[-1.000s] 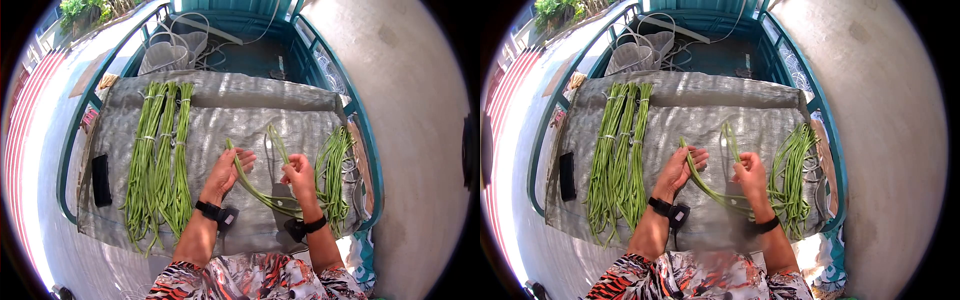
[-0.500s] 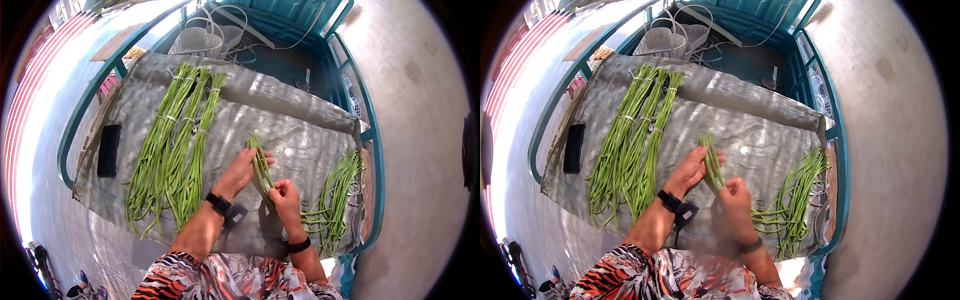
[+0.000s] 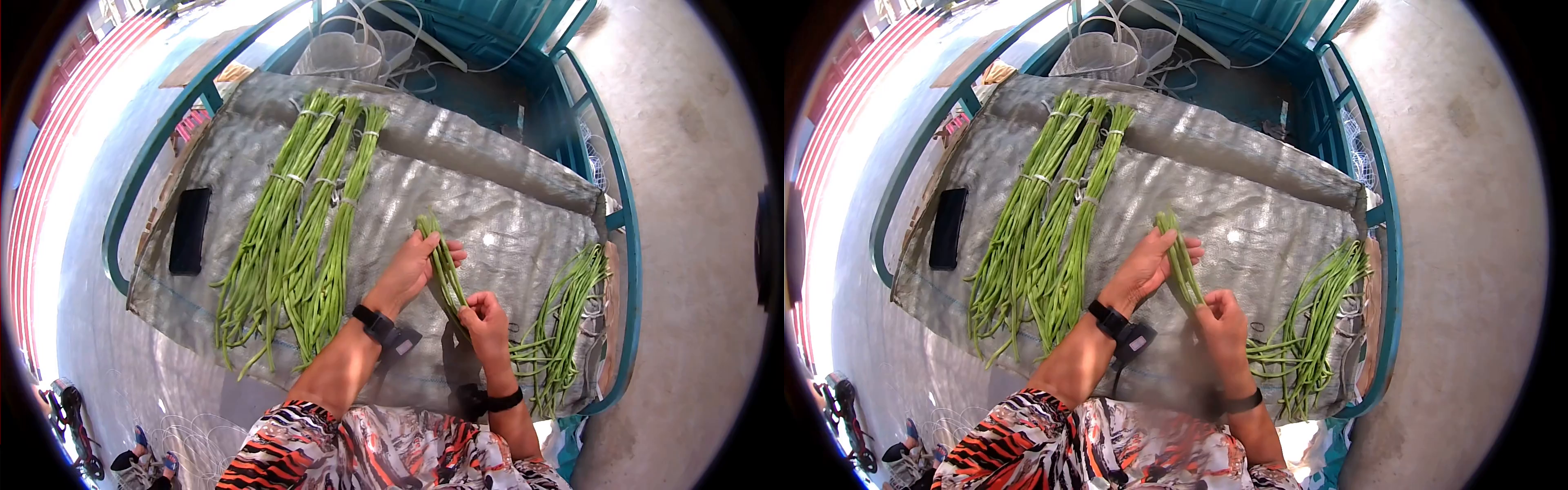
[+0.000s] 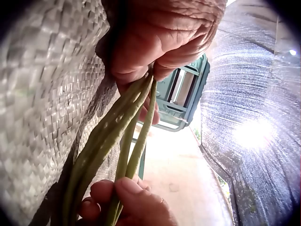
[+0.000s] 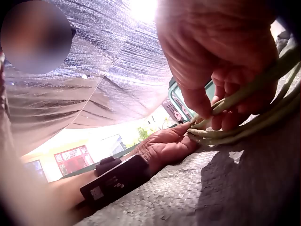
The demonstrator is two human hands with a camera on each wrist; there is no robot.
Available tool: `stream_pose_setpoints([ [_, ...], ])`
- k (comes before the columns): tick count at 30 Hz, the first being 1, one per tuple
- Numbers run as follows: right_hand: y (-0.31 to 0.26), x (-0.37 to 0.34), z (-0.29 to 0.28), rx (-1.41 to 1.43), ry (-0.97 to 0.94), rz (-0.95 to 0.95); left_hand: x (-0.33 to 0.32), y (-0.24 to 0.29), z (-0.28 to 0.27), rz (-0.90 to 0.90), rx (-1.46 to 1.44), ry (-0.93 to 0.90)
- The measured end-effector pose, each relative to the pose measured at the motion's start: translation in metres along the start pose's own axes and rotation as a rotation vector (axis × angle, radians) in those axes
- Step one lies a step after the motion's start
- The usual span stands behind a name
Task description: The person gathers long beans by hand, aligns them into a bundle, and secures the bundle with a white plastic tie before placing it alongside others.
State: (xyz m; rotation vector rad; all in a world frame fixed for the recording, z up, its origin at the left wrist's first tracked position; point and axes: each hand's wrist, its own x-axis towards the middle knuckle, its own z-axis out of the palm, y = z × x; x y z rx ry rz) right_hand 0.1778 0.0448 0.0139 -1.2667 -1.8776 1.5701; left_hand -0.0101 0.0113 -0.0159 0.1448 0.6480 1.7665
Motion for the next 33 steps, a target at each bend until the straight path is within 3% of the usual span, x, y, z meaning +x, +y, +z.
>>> stream_pose_setpoints([
  [3,-0.003,-0.003,0.002,0.095,0.019,-0.038,0.002,-0.003,-0.003,0.023,-0.016,-0.013],
  [10,-0.018,-0.017,-0.004,-0.293,0.179,-0.198,0.000,-0.001,0.002,-0.005,-0.051,0.031],
  [15,-0.021,-0.022,-0.001,-0.480,0.131,-0.338,0.005,-0.006,-0.003,0.026,-0.081,0.011],
  [17,-0.024,-0.024,0.003,-0.558,0.119,-0.307,0.006,-0.009,-0.005,0.016,-0.134,0.020],
  [19,-0.017,-0.021,0.005,-0.662,0.124,-0.455,0.011,-0.017,-0.011,0.029,-0.207,-0.002],
  [21,-0.007,-0.016,0.008,-0.585,0.049,-0.418,0.007,-0.012,-0.004,0.026,-0.261,0.012],
  [22,-0.012,-0.018,0.014,-0.484,0.054,-0.208,0.009,-0.014,-0.006,0.047,-0.256,0.002],
  [26,-0.011,-0.015,0.020,-0.923,0.020,-0.537,0.022,-0.022,-0.011,0.121,-0.288,-0.073],
  [27,-0.008,-0.013,0.017,-0.896,0.021,-0.526,0.021,-0.019,-0.012,0.123,-0.314,-0.135],
  [30,-0.011,-0.010,0.021,-0.779,0.044,-0.473,0.010,-0.010,-0.006,0.107,-0.412,-0.099],
  [33,-0.007,-0.007,0.019,-0.866,-0.003,-0.505,-0.013,0.007,0.005,-0.117,-0.438,-0.096],
])
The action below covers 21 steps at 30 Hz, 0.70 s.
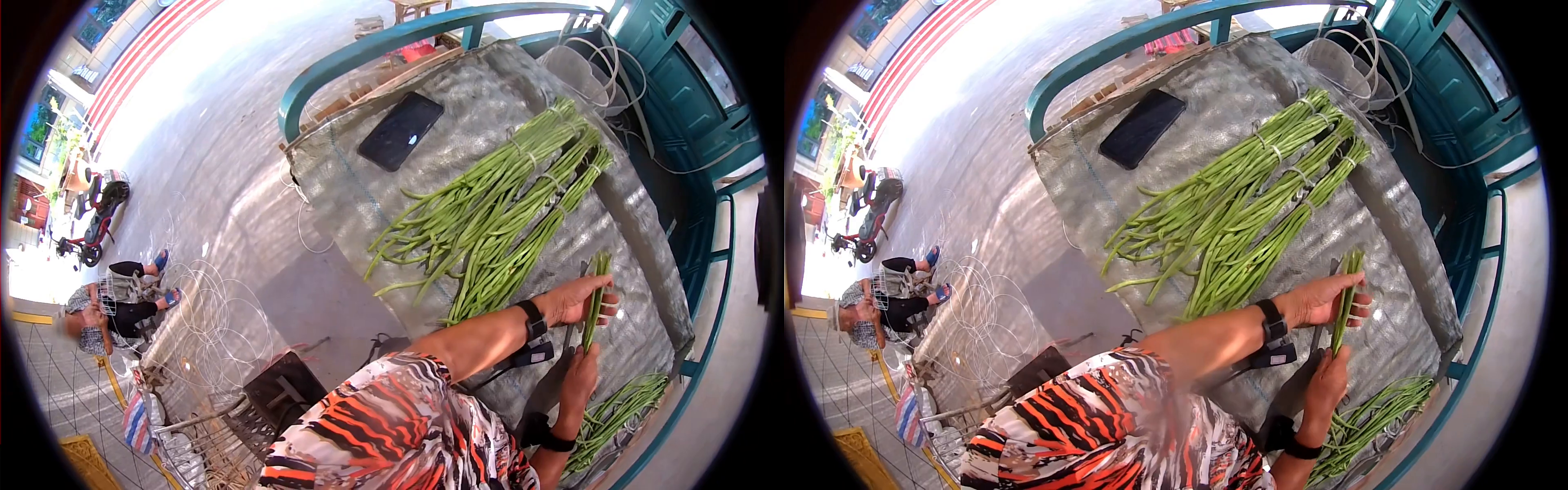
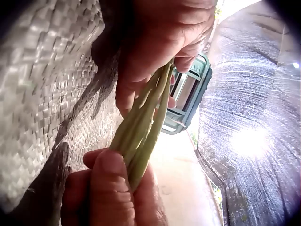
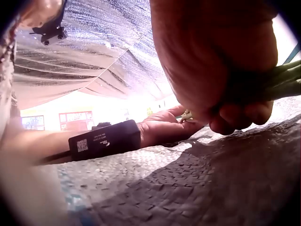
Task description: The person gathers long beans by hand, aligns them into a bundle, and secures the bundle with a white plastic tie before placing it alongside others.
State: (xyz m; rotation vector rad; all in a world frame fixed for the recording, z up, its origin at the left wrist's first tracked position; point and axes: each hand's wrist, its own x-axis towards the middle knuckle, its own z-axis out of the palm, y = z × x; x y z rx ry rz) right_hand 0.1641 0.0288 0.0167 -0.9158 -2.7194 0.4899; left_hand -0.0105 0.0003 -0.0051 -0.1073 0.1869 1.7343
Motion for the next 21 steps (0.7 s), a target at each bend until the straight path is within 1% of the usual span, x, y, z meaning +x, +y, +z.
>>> stream_pose_setpoints([
  [1,0.004,0.000,0.002,-0.046,-0.051,0.004,0.011,-0.006,-0.007,-0.012,0.027,-0.002],
  [2,0.006,-0.003,0.001,-0.038,-0.066,0.010,0.021,-0.009,-0.017,-0.040,0.025,-0.065],
  [4,-0.005,-0.009,-0.010,-0.020,-0.099,0.027,0.019,-0.007,-0.019,-0.101,0.020,-0.186],
  [5,-0.002,-0.014,-0.019,-0.068,-0.161,0.072,0.020,-0.011,-0.017,-0.058,0.063,-0.060],
  [7,0.013,-0.026,-0.042,-0.171,-0.278,0.175,0.023,-0.006,-0.026,-0.011,0.092,-0.032],
  [8,0.020,-0.031,-0.053,-0.190,-0.248,0.177,0.029,-0.006,-0.029,0.000,0.107,-0.021],
  [9,0.029,-0.040,-0.067,-0.217,-0.214,0.197,0.023,-0.004,-0.023,0.050,0.094,0.010],
  [10,0.041,-0.052,-0.084,-0.254,-0.172,0.233,0.019,-0.002,-0.020,0.057,0.125,0.036],
  [11,0.051,-0.062,-0.099,-0.382,-0.168,0.278,0.017,0.001,-0.018,0.052,0.159,0.051],
  [12,0.062,-0.073,-0.114,-0.405,-0.122,0.275,0.019,0.001,-0.021,0.045,0.157,0.018],
  [13,0.076,-0.083,-0.127,-0.435,-0.074,0.276,0.019,0.000,-0.021,0.016,0.140,0.037],
  [14,0.088,-0.092,-0.140,-0.469,-0.026,0.272,0.015,0.000,-0.017,0.034,0.143,0.048],
  [16,0.108,-0.110,-0.164,-0.501,-0.169,0.511,0.014,0.005,-0.015,0.023,0.273,0.023],
  [18,0.123,-0.125,-0.174,-0.511,-0.082,0.406,0.012,0.005,-0.009,-0.022,0.286,0.067],
  [19,0.124,-0.124,-0.175,-0.544,-0.014,0.447,0.009,0.005,-0.004,-0.029,0.291,0.106],
  [20,0.118,-0.114,-0.170,-0.572,0.050,0.478,0.011,0.006,-0.009,-0.049,0.291,0.094],
  [21,0.113,-0.103,-0.167,-0.431,0.090,0.490,0.014,0.006,-0.013,-0.051,0.280,0.080],
])
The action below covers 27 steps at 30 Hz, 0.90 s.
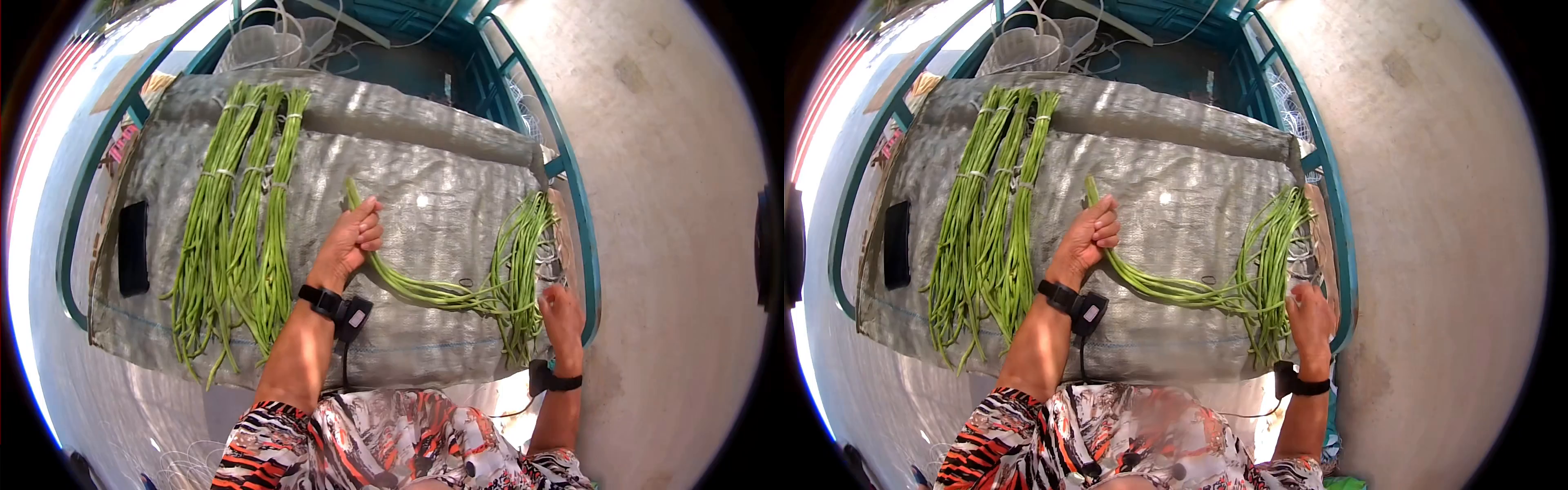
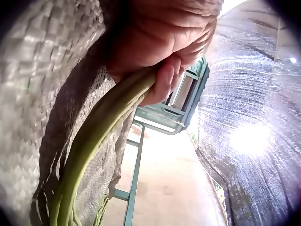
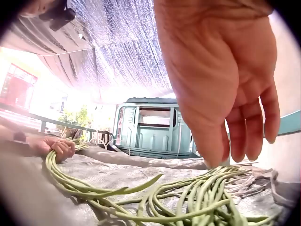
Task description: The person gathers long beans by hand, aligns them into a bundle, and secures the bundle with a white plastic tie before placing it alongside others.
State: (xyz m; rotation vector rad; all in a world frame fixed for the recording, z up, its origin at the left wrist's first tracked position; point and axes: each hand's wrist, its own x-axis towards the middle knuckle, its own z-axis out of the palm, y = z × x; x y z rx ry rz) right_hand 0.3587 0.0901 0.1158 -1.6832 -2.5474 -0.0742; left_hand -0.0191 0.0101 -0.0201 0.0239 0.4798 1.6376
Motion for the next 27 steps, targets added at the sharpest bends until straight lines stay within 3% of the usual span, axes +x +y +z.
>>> stream_pose_setpoints([
  [1,-0.011,0.008,0.002,0.148,0.002,0.014,0.003,0.000,-0.005,-0.008,-0.010,-0.004],
  [5,-0.039,0.055,0.056,0.248,0.095,-0.051,0.002,-0.001,0.001,0.010,0.020,0.038],
  [7,-0.050,0.083,0.078,0.125,0.003,0.127,0.003,-0.002,-0.003,0.014,0.032,0.022],
  [11,-0.045,0.107,0.109,0.006,-0.022,0.160,0.005,-0.004,-0.004,0.040,0.060,0.035],
  [17,-0.047,0.107,0.092,0.038,0.018,0.202,0.003,-0.005,-0.004,0.099,0.093,0.068],
  [19,-0.056,0.100,0.075,0.066,0.048,0.181,0.001,-0.006,0.000,0.118,0.072,0.062],
  [20,-0.060,0.094,0.073,0.103,0.159,0.081,0.001,-0.007,0.001,0.122,0.060,0.053],
  [23,-0.087,0.084,0.075,0.952,0.148,-0.009,0.001,-0.005,0.002,0.111,0.049,0.015],
  [24,-0.103,0.077,0.076,1.076,0.060,0.037,0.000,-0.004,0.004,0.102,0.055,0.018],
  [27,-0.161,0.047,0.054,1.038,-0.129,0.000,0.003,-0.005,0.001,0.085,0.055,-0.001],
])
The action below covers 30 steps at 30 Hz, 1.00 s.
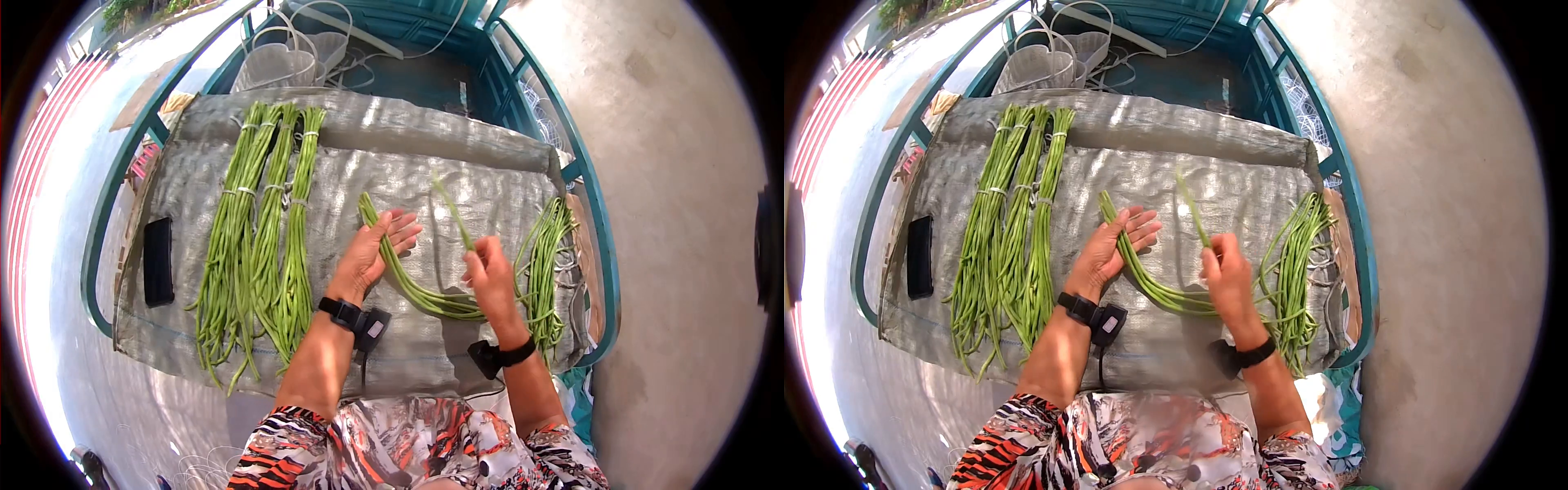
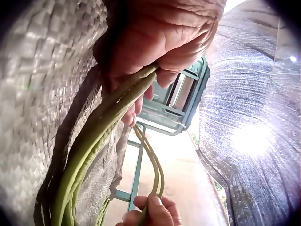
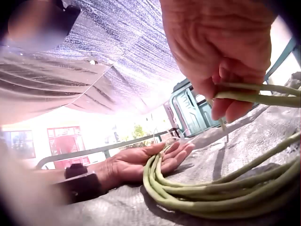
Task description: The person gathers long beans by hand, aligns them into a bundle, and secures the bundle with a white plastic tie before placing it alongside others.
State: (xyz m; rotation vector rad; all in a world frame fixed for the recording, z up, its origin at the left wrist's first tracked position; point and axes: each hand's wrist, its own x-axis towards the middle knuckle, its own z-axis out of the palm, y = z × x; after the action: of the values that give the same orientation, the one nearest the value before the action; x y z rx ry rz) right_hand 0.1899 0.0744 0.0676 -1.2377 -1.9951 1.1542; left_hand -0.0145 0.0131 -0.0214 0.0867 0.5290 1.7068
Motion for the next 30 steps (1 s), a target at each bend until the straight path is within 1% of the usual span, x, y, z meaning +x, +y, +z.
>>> stream_pose_setpoints([
  [2,0.011,-0.010,0.022,-0.150,-0.071,-0.188,0.002,-0.003,-0.004,0.003,-0.010,-0.007],
  [3,0.014,-0.015,0.029,-0.224,-0.106,-0.283,0.001,-0.002,-0.003,0.002,-0.024,-0.039],
  [6,0.014,-0.027,0.036,-0.242,-0.143,-0.168,-0.002,0.001,0.000,0.009,0.021,-0.081],
  [7,0.018,-0.028,0.036,-0.246,-0.112,-0.159,-0.003,0.000,0.001,0.014,0.016,-0.050],
  [10,0.016,-0.032,0.037,-0.294,-0.075,-0.189,-0.003,0.001,0.001,0.006,0.026,-0.030],
  [13,0.013,-0.034,0.037,-0.353,-0.046,-0.174,-0.002,0.001,0.000,0.040,0.013,-0.029],
  [16,0.017,-0.034,0.030,-0.444,-0.036,-0.236,-0.002,-0.002,0.003,0.088,-0.027,0.015],
  [19,0.025,-0.033,0.024,-0.389,-0.077,-0.119,-0.004,-0.002,0.006,0.097,0.009,0.033],
  [22,0.020,-0.030,0.018,-0.321,-0.056,-0.081,-0.003,-0.003,0.007,0.142,0.018,0.028],
  [25,0.023,-0.029,0.018,-0.311,-0.053,-0.122,-0.002,-0.003,0.007,0.152,0.045,0.019],
  [28,0.029,-0.027,0.023,-0.060,-0.163,0.046,-0.004,-0.002,0.009,0.143,0.053,0.027],
  [30,0.020,-0.019,0.030,-0.103,-0.145,-0.018,-0.003,-0.003,0.008,0.150,0.065,0.012],
])
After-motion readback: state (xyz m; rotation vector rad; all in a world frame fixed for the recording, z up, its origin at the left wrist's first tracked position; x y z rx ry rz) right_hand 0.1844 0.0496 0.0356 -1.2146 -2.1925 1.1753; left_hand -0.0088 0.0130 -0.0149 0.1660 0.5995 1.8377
